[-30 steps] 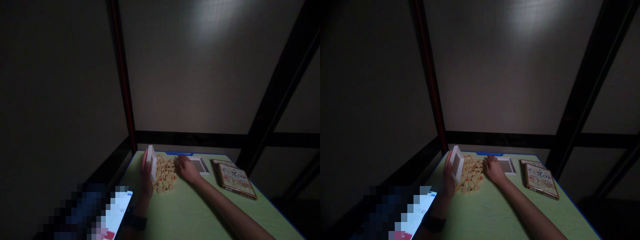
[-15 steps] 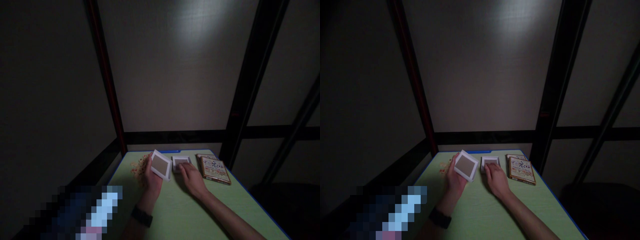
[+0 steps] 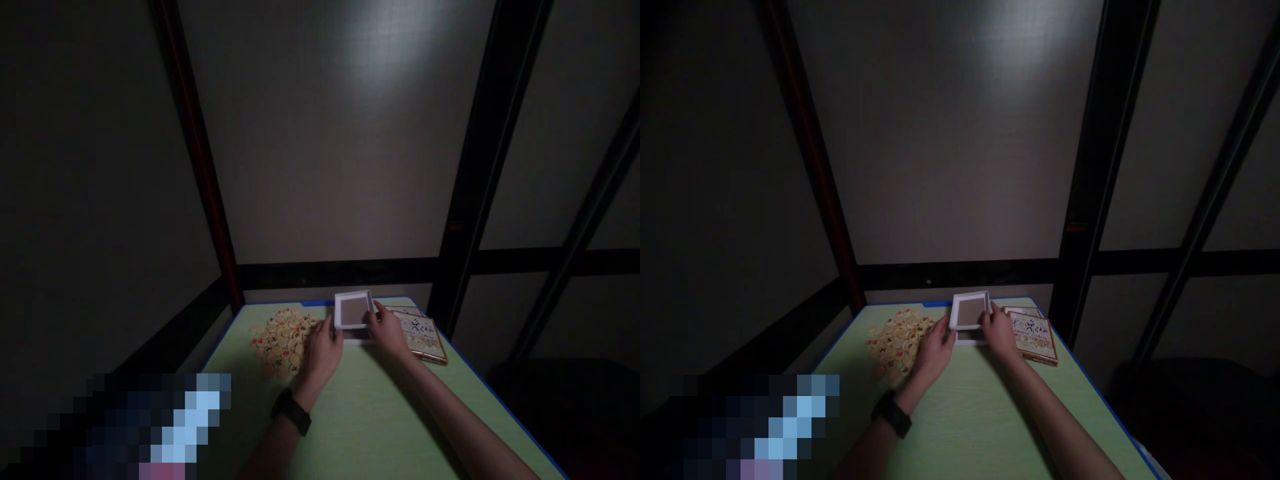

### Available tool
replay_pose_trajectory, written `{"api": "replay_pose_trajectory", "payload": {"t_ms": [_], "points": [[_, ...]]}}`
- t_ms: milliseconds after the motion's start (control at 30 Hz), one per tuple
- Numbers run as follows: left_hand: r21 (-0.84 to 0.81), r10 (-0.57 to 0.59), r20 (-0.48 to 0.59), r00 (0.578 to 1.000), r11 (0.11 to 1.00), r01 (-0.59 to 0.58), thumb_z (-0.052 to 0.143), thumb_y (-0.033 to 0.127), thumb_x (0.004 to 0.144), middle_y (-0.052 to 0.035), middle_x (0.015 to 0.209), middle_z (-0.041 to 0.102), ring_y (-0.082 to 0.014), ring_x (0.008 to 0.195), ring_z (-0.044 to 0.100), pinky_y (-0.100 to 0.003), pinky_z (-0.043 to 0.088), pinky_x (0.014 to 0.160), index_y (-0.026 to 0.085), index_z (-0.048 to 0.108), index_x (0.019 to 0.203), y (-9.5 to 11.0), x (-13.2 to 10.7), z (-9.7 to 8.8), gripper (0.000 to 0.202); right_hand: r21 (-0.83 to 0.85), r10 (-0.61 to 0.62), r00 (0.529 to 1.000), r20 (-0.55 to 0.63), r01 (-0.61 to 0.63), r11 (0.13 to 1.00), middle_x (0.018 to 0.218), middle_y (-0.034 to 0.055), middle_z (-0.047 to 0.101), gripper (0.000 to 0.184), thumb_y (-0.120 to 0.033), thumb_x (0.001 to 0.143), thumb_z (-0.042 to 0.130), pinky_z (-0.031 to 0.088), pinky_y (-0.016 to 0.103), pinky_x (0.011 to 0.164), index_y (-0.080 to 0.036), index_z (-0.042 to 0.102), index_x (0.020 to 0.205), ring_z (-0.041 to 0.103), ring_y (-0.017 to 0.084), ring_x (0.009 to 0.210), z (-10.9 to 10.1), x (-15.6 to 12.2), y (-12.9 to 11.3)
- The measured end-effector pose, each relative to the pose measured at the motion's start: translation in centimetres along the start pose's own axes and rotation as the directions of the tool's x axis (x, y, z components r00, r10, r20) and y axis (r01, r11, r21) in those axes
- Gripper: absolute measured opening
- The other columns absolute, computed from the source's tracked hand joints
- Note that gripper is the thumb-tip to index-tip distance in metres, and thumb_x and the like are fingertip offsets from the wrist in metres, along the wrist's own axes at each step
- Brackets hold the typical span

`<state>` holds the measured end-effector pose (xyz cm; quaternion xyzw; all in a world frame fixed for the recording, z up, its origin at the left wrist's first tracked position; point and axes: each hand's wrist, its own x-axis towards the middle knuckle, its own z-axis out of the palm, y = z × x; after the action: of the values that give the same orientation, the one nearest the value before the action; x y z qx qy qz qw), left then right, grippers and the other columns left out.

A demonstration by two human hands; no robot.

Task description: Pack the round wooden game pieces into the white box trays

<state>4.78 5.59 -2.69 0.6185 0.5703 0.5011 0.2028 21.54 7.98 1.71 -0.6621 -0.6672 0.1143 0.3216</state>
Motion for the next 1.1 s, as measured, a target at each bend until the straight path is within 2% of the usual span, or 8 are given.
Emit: {"api": "replay_pose_trajectory", "payload": {"t_ms": [67,167,300,433,667,800,967,1100], "points": [[0.205,0.032,0.052,0.998,0.978,-0.042,0.054,0.018,0.086,-0.0170,0.126,0.067,-0.0286,0.120,0.061,-0.043,0.043,0.107,0.015,0.064,0.123,-0.1,-0.9,-0.4,0.039,-0.080,-0.017,0.999,0.030,0.019,0.997,0.100,0.0146,0.074,0.036,-0.022,0.098,0.039,0.045,0.029,0.083,-0.010,0.060,0.126,0.069,0.024,0.093,0.2,0.1,0.1],[0.303,0.030,0.116,0.993,0.951,-0.064,0.051,0.011,0.084,-0.0146,0.117,0.071,-0.0268,0.111,0.065,-0.039,0.047,0.101,0.016,0.065,0.120,0.3,-1.8,-0.6,0.039,-0.135,-0.070,0.995,0.071,0.079,0.988,0.101,0.0158,0.072,0.032,-0.021,0.099,0.040,0.043,0.029,0.083,-0.009,0.059,0.123,0.067,0.024,0.090,0.7,-0.2,0.1],[0.302,0.018,0.168,0.986,0.951,-0.069,0.050,0.005,0.083,-0.0103,0.113,0.073,-0.0232,0.106,0.067,-0.034,0.049,0.099,0.021,0.068,0.117,0.7,-1.9,-0.5,0.042,-0.288,-0.077,0.992,0.099,0.103,0.952,0.111,0.0193,0.066,0.034,-0.022,0.101,0.035,0.045,0.032,0.081,-0.011,0.056,0.125,0.066,0.025,0.093,0.6,-0.8,0.0],[0.297,0.050,0.208,0.977,0.948,-0.112,0.052,0.005,0.082,-0.0129,0.116,0.072,-0.0246,0.107,0.067,-0.036,0.048,0.100,0.019,0.068,0.119,0.7,-2.0,-0.4,0.042,-0.376,-0.037,0.992,0.124,0.082,0.923,0.120,0.0216,0.060,0.039,-0.012,0.092,0.044,0.047,0.034,0.077,-0.011,0.053,0.130,0.065,0.028,0.096,0.5,-1.1,-0.1],[0.272,0.064,0.238,0.969,0.953,-0.130,0.051,-0.001,0.080,-0.0102,0.115,0.072,-0.0209,0.105,0.067,-0.031,0.049,0.096,0.020,0.068,0.112,1.1,-1.9,-0.7,0.042,-0.349,-0.085,0.984,0.157,0.135,0.927,0.115,0.0206,0.063,0.039,0.001,0.082,0.046,0.046,0.030,0.084,-0.009,0.061,0.117,0.065,0.025,0.099,0.0,-0.6,0.8],[0.300,0.040,0.272,0.962,0.946,-0.124,0.051,0.000,0.081,-0.0097,0.111,0.073,-0.0209,0.101,0.068,-0.030,0.049,0.093,0.020,0.069,0.110,1.3,-1.7,-0.9,0.039,-0.346,-0.101,0.983,0.154,0.150,0.926,0.115,0.0206,0.064,0.040,0.004,0.081,0.045,0.044,0.028,0.084,-0.007,0.063,0.115,0.065,0.023,0.098,-0.1,-0.3,1.2],[0.275,0.055,0.246,0.968,0.953,-0.124,0.047,-0.002,0.081,-0.0069,0.102,0.075,-0.0193,0.093,0.068,-0.028,0.050,0.087,0.022,0.071,0.103,1.2,-1.6,-0.9,0.041,-0.344,-0.109,0.982,0.156,0.158,0.926,0.107,0.0184,0.066,0.038,0.004,0.081,0.046,0.044,0.027,0.082,-0.008,0.065,0.111,0.066,0.022,0.094,0.1,-0.2,1.2],[0.249,0.064,0.244,0.968,0.960,-0.126,0.048,-0.002,0.080,-0.0053,0.098,0.076,-0.0185,0.088,0.068,-0.027,0.050,0.083,0.024,0.072,0.103,1.1,-1.5,-0.9,0.043,-0.347,-0.114,0.982,0.151,0.161,0.924,0.108,0.0188,0.067,0.038,0.005,0.078,0.049,0.043,0.027,0.083,-0.007,0.065,0.111,0.065,0.022,0.095,0.1,-0.1,1.4]]}}
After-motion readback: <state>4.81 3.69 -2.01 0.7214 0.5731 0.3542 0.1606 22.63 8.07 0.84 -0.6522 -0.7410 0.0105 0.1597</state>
